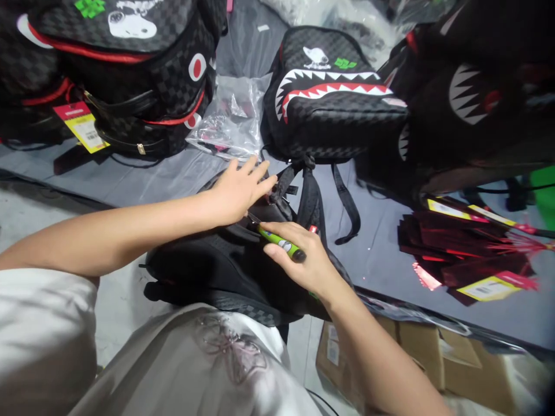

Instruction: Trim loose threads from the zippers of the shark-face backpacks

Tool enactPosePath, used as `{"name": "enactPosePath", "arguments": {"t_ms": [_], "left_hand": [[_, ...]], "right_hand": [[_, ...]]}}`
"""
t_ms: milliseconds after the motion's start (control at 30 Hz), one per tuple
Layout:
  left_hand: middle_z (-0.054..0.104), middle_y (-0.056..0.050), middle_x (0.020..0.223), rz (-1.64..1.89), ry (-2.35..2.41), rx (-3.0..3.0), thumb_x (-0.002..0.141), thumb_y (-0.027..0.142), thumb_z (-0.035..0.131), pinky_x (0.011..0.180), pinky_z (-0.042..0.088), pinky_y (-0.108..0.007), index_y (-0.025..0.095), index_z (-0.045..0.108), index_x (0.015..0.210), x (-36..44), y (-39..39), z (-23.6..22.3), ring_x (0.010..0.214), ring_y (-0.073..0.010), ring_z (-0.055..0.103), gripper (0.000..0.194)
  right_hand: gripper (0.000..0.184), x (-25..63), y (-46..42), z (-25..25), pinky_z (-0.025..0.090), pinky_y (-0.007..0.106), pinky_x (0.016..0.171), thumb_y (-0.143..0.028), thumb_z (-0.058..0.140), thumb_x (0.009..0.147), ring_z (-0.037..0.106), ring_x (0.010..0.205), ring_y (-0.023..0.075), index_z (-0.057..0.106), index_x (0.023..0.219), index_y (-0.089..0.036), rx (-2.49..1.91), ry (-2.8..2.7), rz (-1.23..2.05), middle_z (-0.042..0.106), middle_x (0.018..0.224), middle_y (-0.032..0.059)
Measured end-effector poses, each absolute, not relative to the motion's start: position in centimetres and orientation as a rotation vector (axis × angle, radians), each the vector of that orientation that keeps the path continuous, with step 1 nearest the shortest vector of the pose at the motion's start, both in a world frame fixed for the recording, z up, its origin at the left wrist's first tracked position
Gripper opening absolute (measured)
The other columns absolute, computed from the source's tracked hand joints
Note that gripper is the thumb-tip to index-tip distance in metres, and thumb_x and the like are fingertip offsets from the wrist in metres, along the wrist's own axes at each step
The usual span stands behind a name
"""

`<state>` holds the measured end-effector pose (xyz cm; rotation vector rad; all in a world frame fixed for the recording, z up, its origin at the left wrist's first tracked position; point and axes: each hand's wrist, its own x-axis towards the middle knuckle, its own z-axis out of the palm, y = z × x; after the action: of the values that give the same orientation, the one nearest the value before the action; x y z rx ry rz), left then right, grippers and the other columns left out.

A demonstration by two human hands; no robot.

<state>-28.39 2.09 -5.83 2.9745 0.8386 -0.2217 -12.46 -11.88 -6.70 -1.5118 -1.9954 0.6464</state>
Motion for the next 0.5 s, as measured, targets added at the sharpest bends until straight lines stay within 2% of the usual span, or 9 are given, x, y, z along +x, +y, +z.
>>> {"name": "enactPosePath", "arguments": {"t_ms": [67,200,367,500], "left_hand": [[0.023,-0.016,0.165,-0.244,0.891,2.931,0.08,0.034,0.075,0.112,0.03,-0.055,0.021,0.029,0.155,-28.7,2.4,-5.7,0.146,-0.0405,0.025,0.089],[0.027,-0.016,0.163,-0.168,0.884,2.871,0.08,0.031,0.073,0.106,0.037,-0.049,0.021,0.03,0.154,-29.1,2.9,-6.2,0.134,-0.0387,0.039,0.087],[0.034,-0.016,0.158,-0.147,0.864,2.864,0.08,0.032,0.072,0.104,0.037,-0.05,0.019,0.031,0.153,-29.0,3.0,-6.6,0.132,-0.0388,0.04,0.085],[0.035,-0.017,0.157,-0.153,0.872,2.856,0.08,0.03,0.072,0.103,0.037,-0.05,0.017,0.032,0.153,-28.8,2.8,-6.5,0.132,-0.0393,0.039,0.084]], "right_hand": [[0.025,-12.8,-11.6,-6.4,0.056,0.041,0.09,-0.036,0.06,0.096,0.07,0.102,0.0237,0.07,0.115,-0.022,-1.546,-2.013,0.637,0.076,0.112,0.008],[0.025,-13.4,-11.3,-7.1,0.057,0.039,0.082,-0.034,0.062,0.092,0.073,0.091,0.024,0.068,0.112,-0.02,-1.611,-1.983,0.487,0.077,0.105,0.008],[0.02,-13.7,-10.9,-7.8,0.055,0.036,0.079,-0.031,0.066,0.091,0.073,0.086,0.0218,0.071,0.107,-0.021,-1.595,-2.012,0.452,0.078,0.101,0.006],[0.02,-14.1,-10.7,-8.0,0.054,0.037,0.077,-0.029,0.065,0.092,0.073,0.083,0.0221,0.071,0.108,-0.019,-1.591,-2.039,0.379,0.078,0.098,0.0066]]}}
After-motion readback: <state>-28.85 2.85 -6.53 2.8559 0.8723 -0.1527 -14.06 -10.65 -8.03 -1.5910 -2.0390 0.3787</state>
